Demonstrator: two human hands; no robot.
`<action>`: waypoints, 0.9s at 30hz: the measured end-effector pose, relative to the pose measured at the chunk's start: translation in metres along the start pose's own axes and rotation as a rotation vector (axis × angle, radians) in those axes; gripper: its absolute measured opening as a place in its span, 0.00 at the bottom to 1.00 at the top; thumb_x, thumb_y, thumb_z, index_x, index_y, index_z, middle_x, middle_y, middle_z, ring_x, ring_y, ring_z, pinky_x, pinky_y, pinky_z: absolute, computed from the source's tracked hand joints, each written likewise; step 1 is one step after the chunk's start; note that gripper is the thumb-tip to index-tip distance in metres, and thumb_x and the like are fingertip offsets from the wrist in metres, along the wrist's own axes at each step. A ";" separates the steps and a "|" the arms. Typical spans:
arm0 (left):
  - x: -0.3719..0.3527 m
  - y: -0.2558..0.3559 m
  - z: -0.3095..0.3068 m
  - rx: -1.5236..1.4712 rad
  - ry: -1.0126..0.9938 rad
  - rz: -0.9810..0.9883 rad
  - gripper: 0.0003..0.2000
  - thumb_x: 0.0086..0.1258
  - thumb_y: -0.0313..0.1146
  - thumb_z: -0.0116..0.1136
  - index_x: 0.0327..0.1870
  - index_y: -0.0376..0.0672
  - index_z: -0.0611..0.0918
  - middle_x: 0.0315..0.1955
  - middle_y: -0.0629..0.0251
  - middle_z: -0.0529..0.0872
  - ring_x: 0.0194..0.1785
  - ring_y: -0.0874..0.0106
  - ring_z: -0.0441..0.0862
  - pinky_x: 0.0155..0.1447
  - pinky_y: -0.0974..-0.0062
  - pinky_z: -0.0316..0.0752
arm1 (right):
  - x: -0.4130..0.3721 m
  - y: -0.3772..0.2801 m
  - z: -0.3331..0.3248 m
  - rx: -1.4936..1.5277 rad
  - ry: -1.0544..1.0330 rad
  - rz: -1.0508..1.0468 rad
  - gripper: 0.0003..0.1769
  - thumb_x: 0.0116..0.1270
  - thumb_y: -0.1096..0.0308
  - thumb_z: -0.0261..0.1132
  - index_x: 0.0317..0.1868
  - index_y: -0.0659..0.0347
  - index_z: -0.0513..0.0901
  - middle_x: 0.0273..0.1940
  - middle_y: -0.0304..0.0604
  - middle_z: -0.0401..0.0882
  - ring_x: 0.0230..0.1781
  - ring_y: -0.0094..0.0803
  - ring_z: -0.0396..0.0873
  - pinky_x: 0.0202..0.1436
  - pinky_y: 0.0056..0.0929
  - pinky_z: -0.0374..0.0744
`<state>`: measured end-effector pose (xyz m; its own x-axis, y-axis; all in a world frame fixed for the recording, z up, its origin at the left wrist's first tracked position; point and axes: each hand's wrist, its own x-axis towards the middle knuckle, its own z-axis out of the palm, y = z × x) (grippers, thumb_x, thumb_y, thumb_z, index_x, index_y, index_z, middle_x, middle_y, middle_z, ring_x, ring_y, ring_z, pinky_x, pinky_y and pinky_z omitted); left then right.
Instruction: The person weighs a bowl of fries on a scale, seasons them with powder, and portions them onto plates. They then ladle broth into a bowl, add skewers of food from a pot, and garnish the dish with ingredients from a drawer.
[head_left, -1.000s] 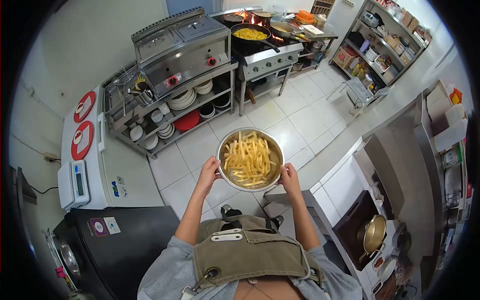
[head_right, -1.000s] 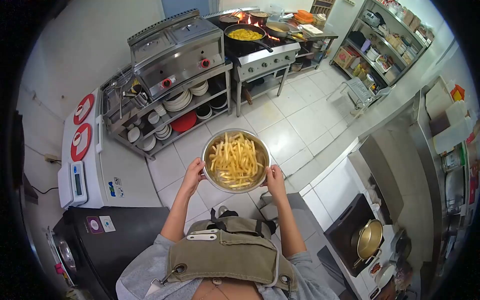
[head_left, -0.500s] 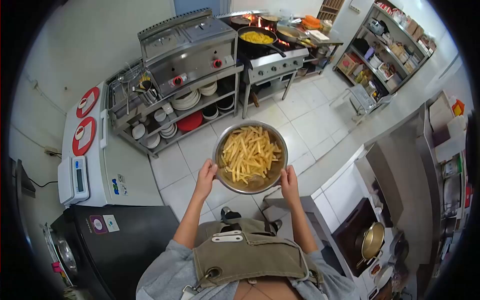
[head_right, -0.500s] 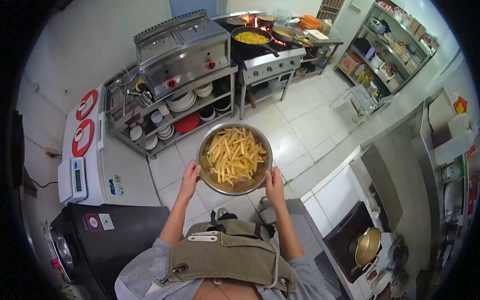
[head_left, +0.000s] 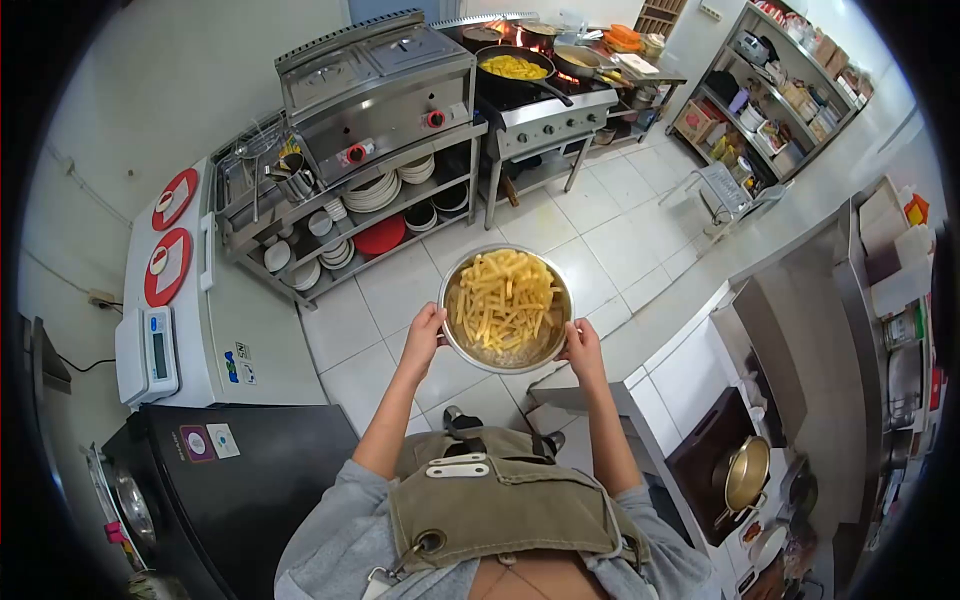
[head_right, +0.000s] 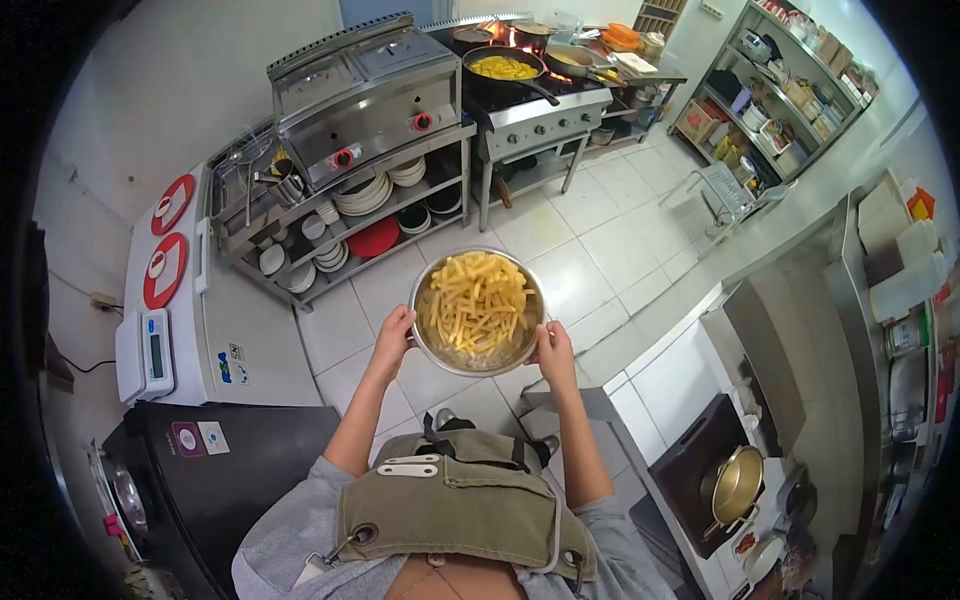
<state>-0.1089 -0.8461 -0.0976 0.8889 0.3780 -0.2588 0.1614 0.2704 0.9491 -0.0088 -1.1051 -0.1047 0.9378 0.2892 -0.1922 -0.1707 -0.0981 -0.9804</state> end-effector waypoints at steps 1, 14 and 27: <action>0.003 0.003 0.002 -0.030 -0.018 -0.024 0.09 0.71 0.39 0.43 0.31 0.48 0.69 0.26 0.76 0.70 0.30 0.86 0.69 0.34 0.84 0.69 | 0.003 0.000 -0.003 -0.011 -0.008 0.040 0.10 0.70 0.66 0.49 0.32 0.63 0.66 0.22 0.39 0.71 0.17 0.21 0.73 0.17 0.21 0.77; -0.001 0.004 0.003 0.022 -0.057 0.121 0.09 0.71 0.39 0.43 0.32 0.47 0.70 0.24 0.76 0.70 0.28 0.85 0.69 0.33 0.85 0.68 | -0.008 -0.005 0.001 0.068 0.026 -0.048 0.11 0.70 0.64 0.50 0.31 0.61 0.65 0.19 0.36 0.69 0.13 0.20 0.68 0.15 0.18 0.73; -0.017 0.001 -0.004 0.068 -0.086 0.256 0.09 0.71 0.37 0.44 0.30 0.47 0.68 0.25 0.77 0.71 0.28 0.85 0.69 0.32 0.85 0.69 | -0.020 -0.003 0.000 0.116 0.029 -0.212 0.10 0.70 0.65 0.50 0.32 0.61 0.66 0.20 0.35 0.68 0.15 0.19 0.67 0.17 0.18 0.71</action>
<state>-0.1252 -0.8486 -0.0927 0.9373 0.3486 0.0040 -0.0469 0.1148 0.9923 -0.0268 -1.1107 -0.0975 0.9644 0.2639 0.0182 -0.0009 0.0720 -0.9974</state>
